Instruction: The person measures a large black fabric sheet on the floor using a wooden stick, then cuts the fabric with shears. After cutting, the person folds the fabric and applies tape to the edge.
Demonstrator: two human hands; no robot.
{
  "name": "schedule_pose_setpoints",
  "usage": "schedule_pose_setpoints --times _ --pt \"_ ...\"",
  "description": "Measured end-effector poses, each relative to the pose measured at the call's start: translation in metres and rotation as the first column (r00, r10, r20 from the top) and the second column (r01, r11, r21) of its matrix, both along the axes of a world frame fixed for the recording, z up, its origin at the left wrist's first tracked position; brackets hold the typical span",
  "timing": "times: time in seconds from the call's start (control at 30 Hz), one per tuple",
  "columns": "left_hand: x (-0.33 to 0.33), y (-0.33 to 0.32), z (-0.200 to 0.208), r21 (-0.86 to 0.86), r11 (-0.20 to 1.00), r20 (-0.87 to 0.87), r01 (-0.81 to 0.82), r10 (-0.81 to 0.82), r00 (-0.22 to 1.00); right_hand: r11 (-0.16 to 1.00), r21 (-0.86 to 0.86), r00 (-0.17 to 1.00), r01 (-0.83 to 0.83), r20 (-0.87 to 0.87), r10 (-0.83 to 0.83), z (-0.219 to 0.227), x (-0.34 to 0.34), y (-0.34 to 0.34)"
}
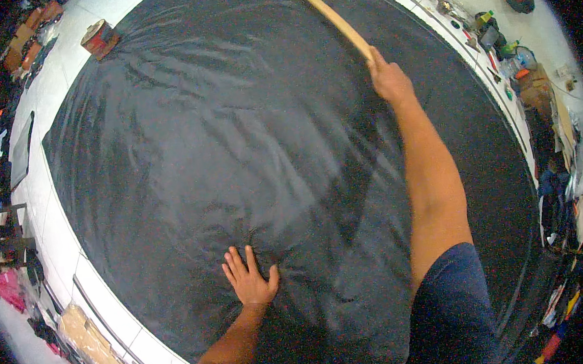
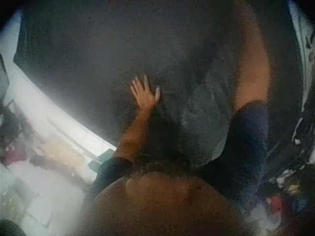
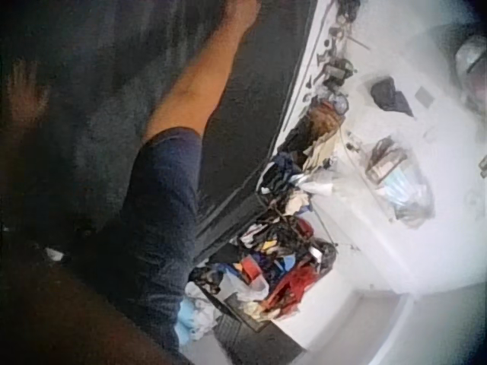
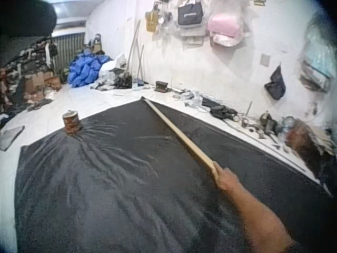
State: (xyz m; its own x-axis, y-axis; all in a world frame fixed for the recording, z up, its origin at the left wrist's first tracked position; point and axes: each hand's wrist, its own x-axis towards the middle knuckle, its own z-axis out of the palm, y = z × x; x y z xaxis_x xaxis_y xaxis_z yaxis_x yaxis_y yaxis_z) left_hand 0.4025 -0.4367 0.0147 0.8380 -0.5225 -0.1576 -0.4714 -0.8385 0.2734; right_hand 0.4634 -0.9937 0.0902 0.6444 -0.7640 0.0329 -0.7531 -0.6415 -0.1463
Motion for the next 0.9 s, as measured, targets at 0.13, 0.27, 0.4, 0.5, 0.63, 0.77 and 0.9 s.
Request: schedule_pose_setpoints --times 0.13,0.27,0.4,0.5,0.63,0.77,0.9 --pt "0.002 0.005 -0.004 0.004 1.0 0.018 0.002 -0.002 1.0 0.995 -0.045 0.996 -0.085 0.018 0.085 0.0 -0.014 0.073" --pt "0.0 0.003 -0.003 0.019 1.0 -0.009 -0.005 0.005 1.0 0.991 0.006 0.99 -0.134 -0.04 0.134 -0.015 -0.085 0.142" --pt "0.001 0.007 -0.007 0.011 1.0 -0.009 0.0 0.0 1.0 0.994 0.042 0.974 -0.1 -0.2 0.107 -0.046 -0.127 0.138" --pt "-0.002 0.007 -0.004 0.007 1.0 -0.008 -0.004 0.004 1.0 0.996 0.044 0.988 -0.072 -0.132 0.078 -0.043 -0.111 0.096" --pt "-0.002 0.002 -0.006 -0.005 1.0 0.02 0.015 -0.015 1.0 1.0 0.016 0.99 0.023 -0.139 -0.021 -0.029 -0.048 0.02" --pt "-0.001 -0.001 -0.004 -0.018 1.0 0.013 0.023 -0.023 1.0 0.994 0.002 0.991 0.106 -0.078 -0.106 0.006 0.0 -0.001" --pt "0.001 0.005 -0.007 -0.01 1.0 0.012 0.007 -0.007 1.0 0.998 -0.054 0.999 0.044 -0.005 -0.045 -0.012 -0.076 0.096"
